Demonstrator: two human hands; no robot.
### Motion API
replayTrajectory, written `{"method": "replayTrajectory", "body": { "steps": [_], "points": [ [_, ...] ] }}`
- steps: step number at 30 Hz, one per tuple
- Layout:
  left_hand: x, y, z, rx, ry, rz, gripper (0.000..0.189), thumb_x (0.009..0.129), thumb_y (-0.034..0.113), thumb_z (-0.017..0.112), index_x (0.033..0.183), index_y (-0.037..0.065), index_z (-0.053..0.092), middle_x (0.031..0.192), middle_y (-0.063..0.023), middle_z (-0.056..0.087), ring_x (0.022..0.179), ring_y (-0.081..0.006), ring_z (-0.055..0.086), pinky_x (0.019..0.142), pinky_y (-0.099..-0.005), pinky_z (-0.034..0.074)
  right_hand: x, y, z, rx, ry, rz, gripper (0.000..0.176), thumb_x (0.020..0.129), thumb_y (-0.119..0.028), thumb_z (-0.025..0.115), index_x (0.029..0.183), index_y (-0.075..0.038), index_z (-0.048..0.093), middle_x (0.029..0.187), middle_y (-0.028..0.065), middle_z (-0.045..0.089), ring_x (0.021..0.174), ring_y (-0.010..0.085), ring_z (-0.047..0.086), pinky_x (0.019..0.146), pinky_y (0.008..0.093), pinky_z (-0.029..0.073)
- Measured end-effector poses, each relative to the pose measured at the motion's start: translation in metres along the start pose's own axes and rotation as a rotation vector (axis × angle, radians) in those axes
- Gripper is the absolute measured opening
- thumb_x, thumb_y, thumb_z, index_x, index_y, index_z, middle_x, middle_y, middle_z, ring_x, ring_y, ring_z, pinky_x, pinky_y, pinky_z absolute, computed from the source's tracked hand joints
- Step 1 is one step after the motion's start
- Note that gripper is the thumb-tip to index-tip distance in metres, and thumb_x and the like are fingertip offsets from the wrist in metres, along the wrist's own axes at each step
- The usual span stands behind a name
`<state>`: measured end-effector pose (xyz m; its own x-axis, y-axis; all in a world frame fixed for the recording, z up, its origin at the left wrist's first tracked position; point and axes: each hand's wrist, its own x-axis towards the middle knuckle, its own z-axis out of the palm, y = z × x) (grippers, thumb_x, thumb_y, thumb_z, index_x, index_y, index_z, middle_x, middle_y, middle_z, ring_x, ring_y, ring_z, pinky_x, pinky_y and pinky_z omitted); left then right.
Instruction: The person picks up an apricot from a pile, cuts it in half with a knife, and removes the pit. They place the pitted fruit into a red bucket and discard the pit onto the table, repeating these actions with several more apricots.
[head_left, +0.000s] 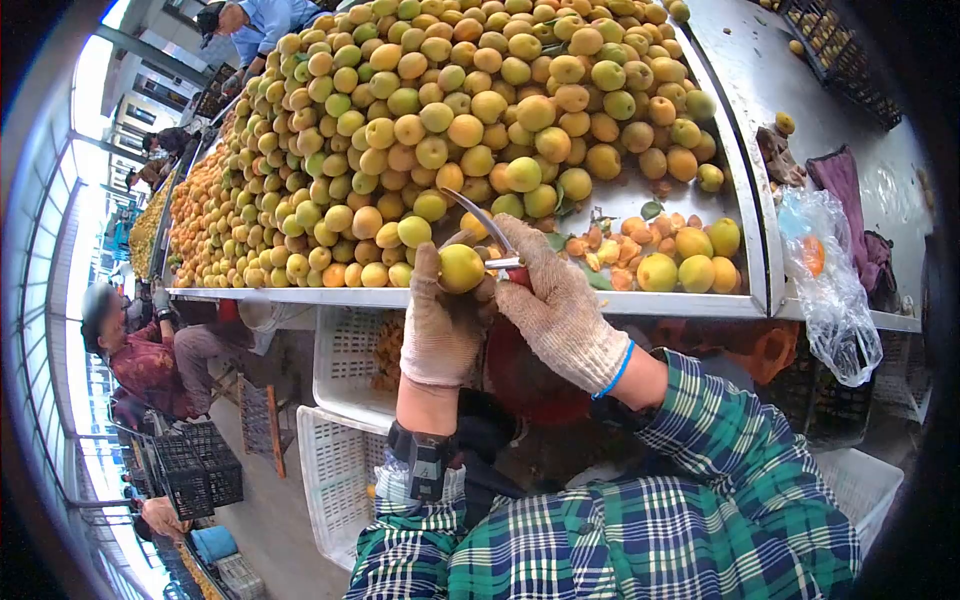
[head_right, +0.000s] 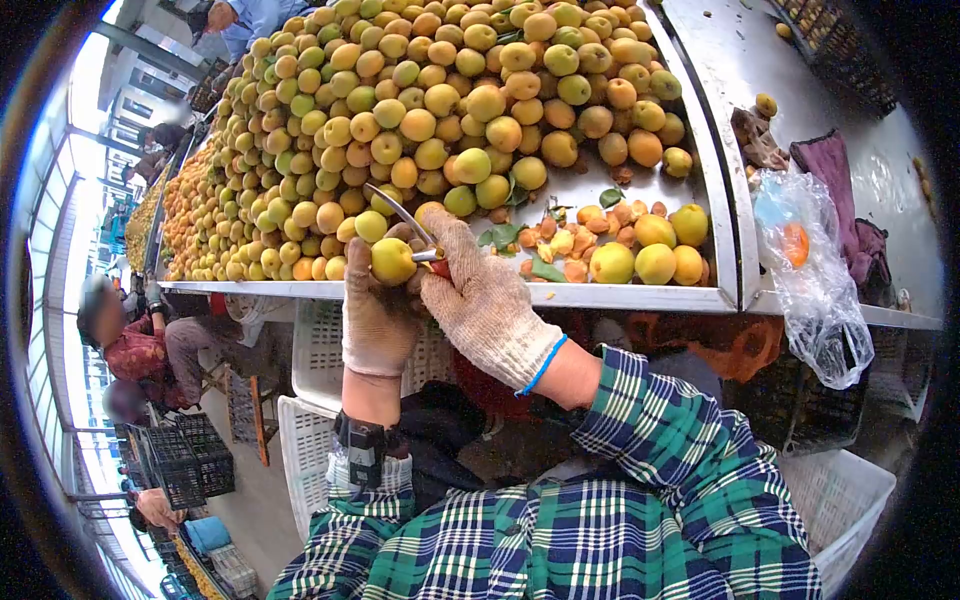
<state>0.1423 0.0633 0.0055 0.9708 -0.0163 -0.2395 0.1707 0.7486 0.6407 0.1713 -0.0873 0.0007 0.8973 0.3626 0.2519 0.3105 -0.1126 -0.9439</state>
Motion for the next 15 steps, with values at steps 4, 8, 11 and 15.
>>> {"method": "replayTrajectory", "body": {
  "steps": [4,8,11,15],
  "points": [
    [-0.008,-0.003,0.004,-0.028,0.127,0.05,0.05,0.094,0.047,0.05,0.12,0.004,0.053,0.109,-0.0086,0.059,0.1,-0.0218,0.057,0.09,-0.0339,0.046,0.0,0.001,0.017,0.048,-0.028,0.048,0.058,0.082,-0.014,0.055,0.136,-0.007,0.036,0.116,0.021,0.055,0.095,0.0402,0.059,0.081,0.046,0.048],
    [-0.012,-0.003,-0.005,0.05,0.189,0.126,0.047,0.094,0.046,0.049,0.116,0.004,0.056,0.105,-0.0093,0.06,0.096,-0.0202,0.058,0.086,-0.0335,0.048,-0.002,0.0,0.025,-0.066,-0.042,0.027,0.056,0.082,-0.014,0.053,0.135,-0.006,0.037,0.115,0.0215,0.055,0.097,0.0403,0.058,0.083,0.0467,0.047],
    [-0.016,-0.001,-0.002,0.136,0.251,0.098,0.049,0.094,0.048,0.048,0.114,0.004,0.057,0.102,-0.0094,0.061,0.094,-0.0195,0.06,0.084,-0.0339,0.049,-0.002,0.002,0.03,-0.012,-0.068,0.07,0.055,0.082,-0.014,0.053,0.134,-0.006,0.038,0.116,0.0226,0.054,0.099,0.0402,0.057,0.082,0.047,0.047],
    [-0.018,-0.007,0.006,0.176,0.323,0.092,0.055,0.094,0.053,0.046,0.113,0.003,0.058,0.102,-0.0089,0.062,0.093,-0.0191,0.06,0.084,-0.0336,0.05,-0.008,0.008,0.035,-0.11,-0.01,-0.081,0.056,0.082,-0.015,0.053,0.135,-0.007,0.036,0.11,0.0232,0.057,0.095,0.0414,0.059,0.079,0.0486,0.048]
  ]
}}
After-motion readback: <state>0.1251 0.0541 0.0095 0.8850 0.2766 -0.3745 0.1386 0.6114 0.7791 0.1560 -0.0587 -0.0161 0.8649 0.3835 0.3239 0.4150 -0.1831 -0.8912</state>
